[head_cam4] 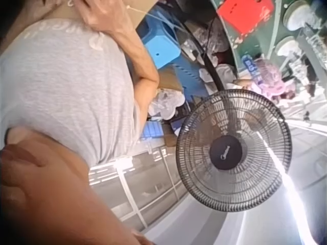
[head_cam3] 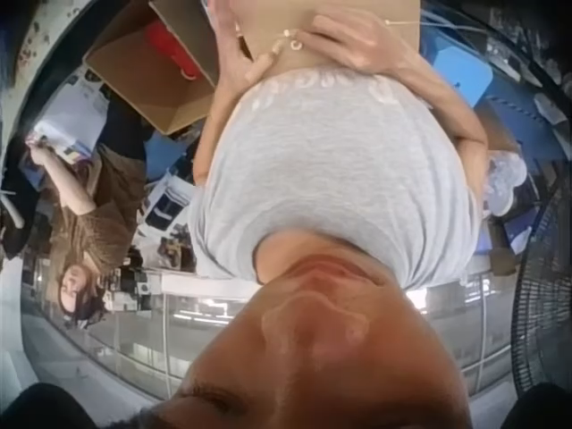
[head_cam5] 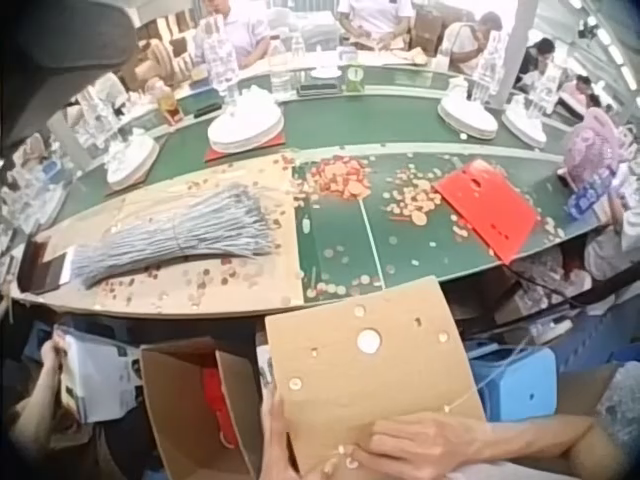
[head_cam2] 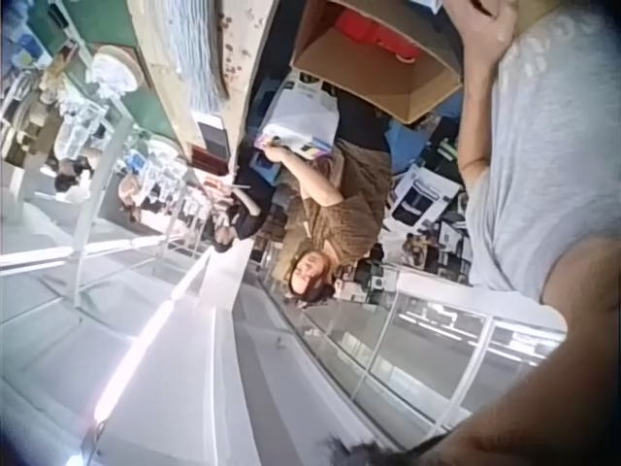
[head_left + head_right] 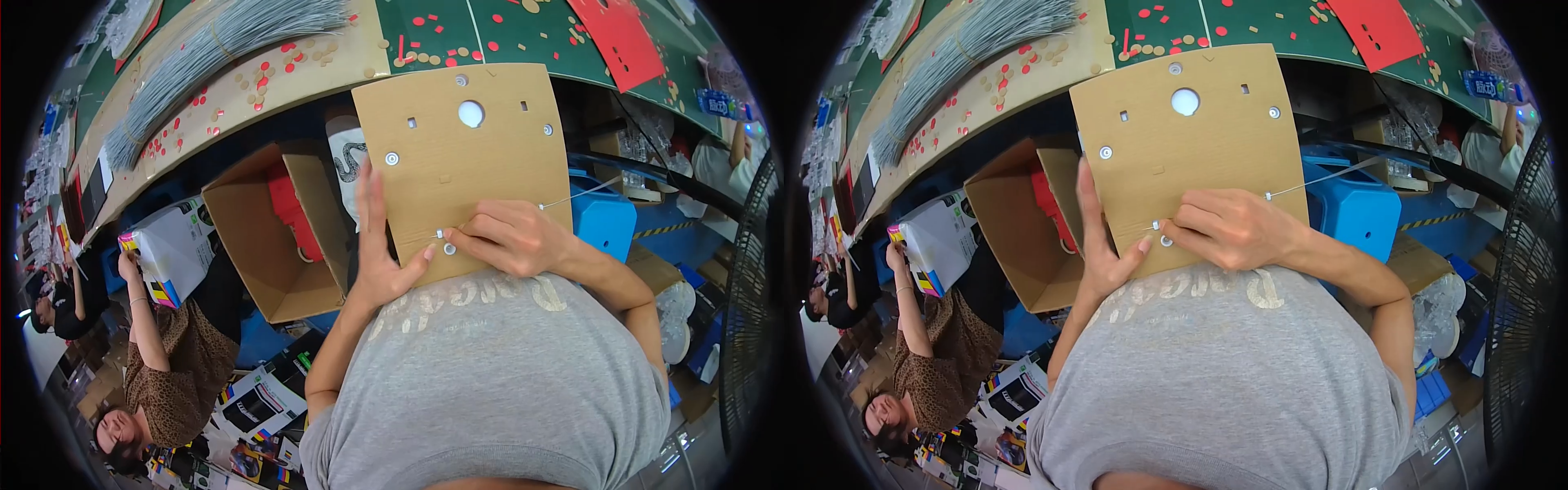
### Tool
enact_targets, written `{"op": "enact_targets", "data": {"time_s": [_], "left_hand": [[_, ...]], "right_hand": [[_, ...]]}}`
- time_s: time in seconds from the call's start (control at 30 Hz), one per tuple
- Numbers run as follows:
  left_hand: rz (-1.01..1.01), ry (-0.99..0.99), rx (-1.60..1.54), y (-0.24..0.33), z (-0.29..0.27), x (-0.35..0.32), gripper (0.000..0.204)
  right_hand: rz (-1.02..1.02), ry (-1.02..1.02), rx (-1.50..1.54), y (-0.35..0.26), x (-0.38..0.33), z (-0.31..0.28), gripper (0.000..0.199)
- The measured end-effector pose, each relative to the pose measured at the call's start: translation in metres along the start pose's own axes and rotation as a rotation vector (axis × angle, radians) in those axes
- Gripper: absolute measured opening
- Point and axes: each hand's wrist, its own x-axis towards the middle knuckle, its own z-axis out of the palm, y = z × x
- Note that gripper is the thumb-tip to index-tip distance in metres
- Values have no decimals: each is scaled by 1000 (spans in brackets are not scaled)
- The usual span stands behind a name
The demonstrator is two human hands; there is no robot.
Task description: Thread wires through cardboard base plates and attach them to circular lighting components on a factory assembly line.
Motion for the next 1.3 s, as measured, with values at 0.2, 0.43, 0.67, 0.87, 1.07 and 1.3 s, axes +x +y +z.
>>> {"op": "enact_targets", "data": {"time_s": [0.2,0.43,0.67,0.87,1.07,1.3], "left_hand": [[257,-37,371,11,-32,14,29],[294,-167,276,26,-20,19,17],[181,-41,76,30,-20,11,20],[293,-111,330,40,-19,45,16],[215,-205,493,30,-6,59,38],[152,7,693,48,-1,46,62]], "right_hand": [[30,53,-1,-1,-1,4,31],[46,46,-20,1,-3,2,24],[38,123,-19,1,-7,7,26],[53,111,-22,-2,0,8,23],[98,125,9,-9,-8,0,16],[973,756,-290,-18,-150,-15,56]]}}
